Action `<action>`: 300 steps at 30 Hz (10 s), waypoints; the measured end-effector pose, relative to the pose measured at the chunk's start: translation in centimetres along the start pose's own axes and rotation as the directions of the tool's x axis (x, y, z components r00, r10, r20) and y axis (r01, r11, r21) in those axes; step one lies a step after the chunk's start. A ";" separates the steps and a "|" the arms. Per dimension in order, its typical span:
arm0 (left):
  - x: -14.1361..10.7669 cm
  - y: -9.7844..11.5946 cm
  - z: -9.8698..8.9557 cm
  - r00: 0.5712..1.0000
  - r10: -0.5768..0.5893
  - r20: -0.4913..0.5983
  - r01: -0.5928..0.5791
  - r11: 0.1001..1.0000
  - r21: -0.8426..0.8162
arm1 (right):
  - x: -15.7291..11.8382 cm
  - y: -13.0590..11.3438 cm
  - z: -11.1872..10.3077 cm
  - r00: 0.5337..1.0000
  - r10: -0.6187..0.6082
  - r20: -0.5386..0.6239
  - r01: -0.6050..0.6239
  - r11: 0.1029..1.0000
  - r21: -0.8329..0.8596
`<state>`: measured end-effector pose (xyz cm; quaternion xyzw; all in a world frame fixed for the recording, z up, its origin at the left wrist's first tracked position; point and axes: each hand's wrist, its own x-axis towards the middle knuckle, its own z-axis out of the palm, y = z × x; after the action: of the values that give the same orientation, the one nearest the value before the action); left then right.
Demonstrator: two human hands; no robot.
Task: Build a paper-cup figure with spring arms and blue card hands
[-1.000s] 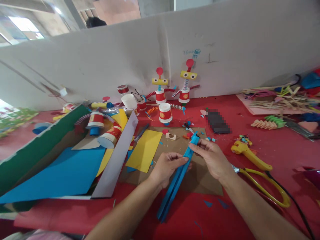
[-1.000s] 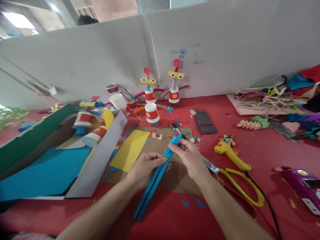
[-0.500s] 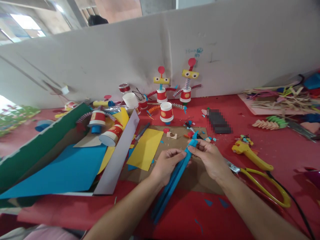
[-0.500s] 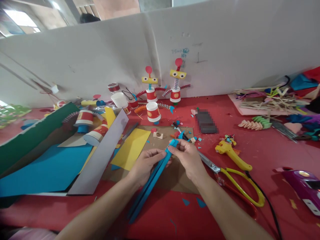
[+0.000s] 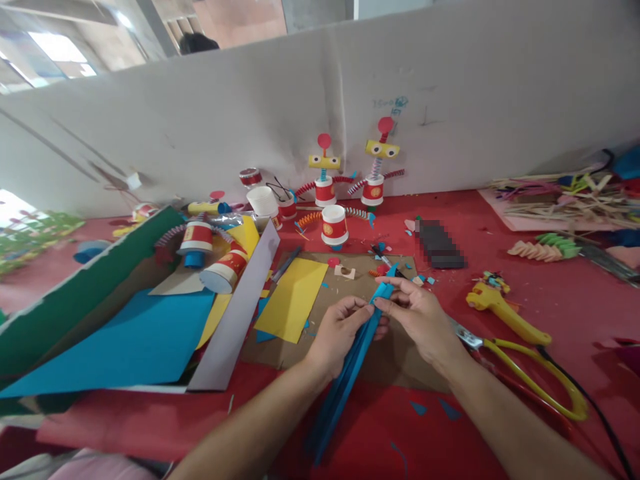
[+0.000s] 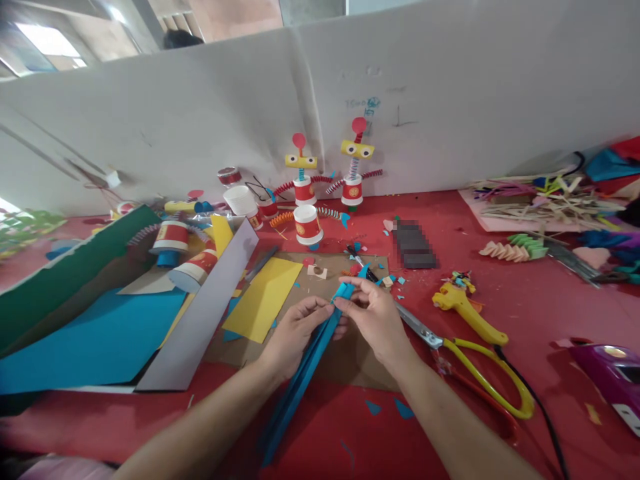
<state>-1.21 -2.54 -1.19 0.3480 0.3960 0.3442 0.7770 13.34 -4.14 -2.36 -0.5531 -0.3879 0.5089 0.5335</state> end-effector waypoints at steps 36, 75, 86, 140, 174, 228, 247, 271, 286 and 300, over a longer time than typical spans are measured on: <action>-0.2 0.3 0.1 0.996 -0.067 0.059 0.065 0.997 0.029 | 0.2 -2.6 -2.2 0.985 -0.032 0.172 0.035 0.999 -0.014; 0.2 -0.7 -0.3 0.996 0.066 -0.057 -0.044 0.945 0.325 | 0.3 -1.9 -2.8 0.963 0.043 0.265 0.001 0.987 -0.162; 0.1 -0.4 -0.2 1.000 -0.004 0.004 0.003 0.988 0.156 | 0.2 -1.5 -2.2 0.985 0.028 0.168 0.002 0.985 -0.174; 0.1 0.1 -0.9 0.944 -0.230 0.235 0.225 0.973 0.050 | 0.5 -1.3 -0.8 0.990 0.081 -0.114 -0.043 0.951 0.307; 0.0 1.1 -1.8 0.862 -0.287 0.418 0.250 0.958 0.143 | -0.5 -0.9 0.8 0.999 0.051 -0.009 -0.048 0.978 0.203; -1.8 -4.3 -4.4 0.723 0.390 0.570 -0.458 -0.347 0.818 | -8.1 5.4 -3.8 0.781 -0.441 0.443 0.493 -0.002 -0.870; -3.5 -3.7 -5.2 0.577 0.382 0.722 -0.520 -0.510 0.685 | -7.0 3.1 -4.0 0.735 -0.394 0.552 0.614 0.040 -0.788; -4.0 -4.0 -4.3 0.685 0.459 0.565 -0.434 -0.367 0.823 | -6.9 3.8 -4.6 0.766 -0.430 0.478 0.612 0.261 -0.746; -3.8 -4.1 -4.3 0.716 0.492 0.496 -0.427 -0.253 0.868 | -6.6 3.4 -4.0 0.812 -0.397 0.428 0.557 0.310 -0.770; -3.1 -3.3 -3.2 0.799 0.482 0.360 -0.285 -0.223 0.932 | -5.2 2.8 -3.4 0.929 -0.253 0.271 0.341 0.295 -0.893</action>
<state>-4.50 -5.92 -4.19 0.8726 0.4379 0.1930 0.0976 15.39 -10.19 -4.66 -0.6541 -0.7219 0.1132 0.1956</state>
